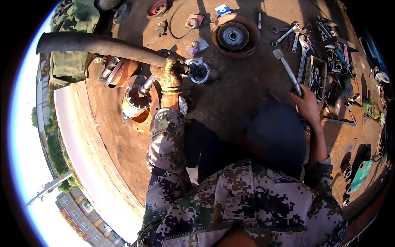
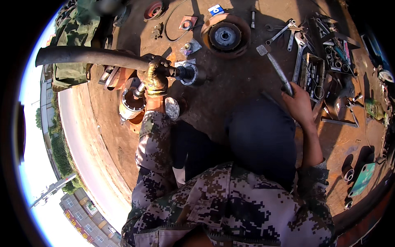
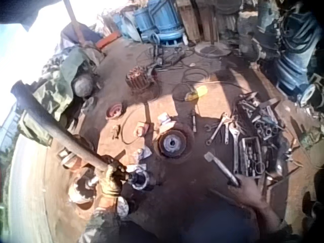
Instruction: The person is repairing mechanical parts using a hammer and a metal pipe. They repeatedly strike a cylindrical component to adjust or fit it, handling various tools and parts on the ground.
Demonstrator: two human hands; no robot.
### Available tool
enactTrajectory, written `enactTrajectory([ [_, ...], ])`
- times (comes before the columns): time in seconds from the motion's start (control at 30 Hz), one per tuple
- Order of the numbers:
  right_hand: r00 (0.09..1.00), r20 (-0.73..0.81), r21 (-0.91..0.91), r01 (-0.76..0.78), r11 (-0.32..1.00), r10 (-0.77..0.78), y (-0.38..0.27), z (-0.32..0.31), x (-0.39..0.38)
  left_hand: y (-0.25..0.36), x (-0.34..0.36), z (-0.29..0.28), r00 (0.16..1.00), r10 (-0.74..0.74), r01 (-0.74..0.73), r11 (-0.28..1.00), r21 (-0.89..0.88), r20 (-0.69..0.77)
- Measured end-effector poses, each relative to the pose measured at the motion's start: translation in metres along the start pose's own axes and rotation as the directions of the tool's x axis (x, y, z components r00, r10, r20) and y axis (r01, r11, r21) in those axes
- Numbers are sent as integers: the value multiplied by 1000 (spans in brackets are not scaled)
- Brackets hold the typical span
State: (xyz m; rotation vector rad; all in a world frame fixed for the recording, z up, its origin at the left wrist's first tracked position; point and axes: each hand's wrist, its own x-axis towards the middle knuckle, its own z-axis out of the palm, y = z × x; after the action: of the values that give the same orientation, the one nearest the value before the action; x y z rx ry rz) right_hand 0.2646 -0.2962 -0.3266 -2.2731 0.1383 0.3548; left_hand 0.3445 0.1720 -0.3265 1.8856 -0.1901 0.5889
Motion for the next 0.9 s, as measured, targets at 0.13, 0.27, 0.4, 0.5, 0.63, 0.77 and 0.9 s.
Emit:
enactTrajectory([
  [0.13,996,0,11,-85,996,85,24,17,-8,-4,4,14,975,-210,188,953,-237,-70],
  [0.27,980,147,66,-146,987,135,56,54,-13,-21,11,-35,906,-418,372,861,-348,-66],
  [0.4,955,220,34,-212,977,200,87,55,-30,-25,14,-28,769,-612,439,715,-544,-184],
  [0.5,955,240,26,-185,982,173,107,56,-37,-31,11,-46,751,-652,469,640,-609,-106],
  [0.63,937,291,56,-218,974,193,105,55,-30,-23,4,-42,751,-605,446,759,-474,-263],
  [0.77,947,238,86,-243,966,217,100,54,-26,-25,8,-37,791,-591,465,750,-471,-160],
  [0.9,951,212,104,-250,963,224,84,47,-19,-20,8,-20,894,-443,389,845,-367,-73],
])
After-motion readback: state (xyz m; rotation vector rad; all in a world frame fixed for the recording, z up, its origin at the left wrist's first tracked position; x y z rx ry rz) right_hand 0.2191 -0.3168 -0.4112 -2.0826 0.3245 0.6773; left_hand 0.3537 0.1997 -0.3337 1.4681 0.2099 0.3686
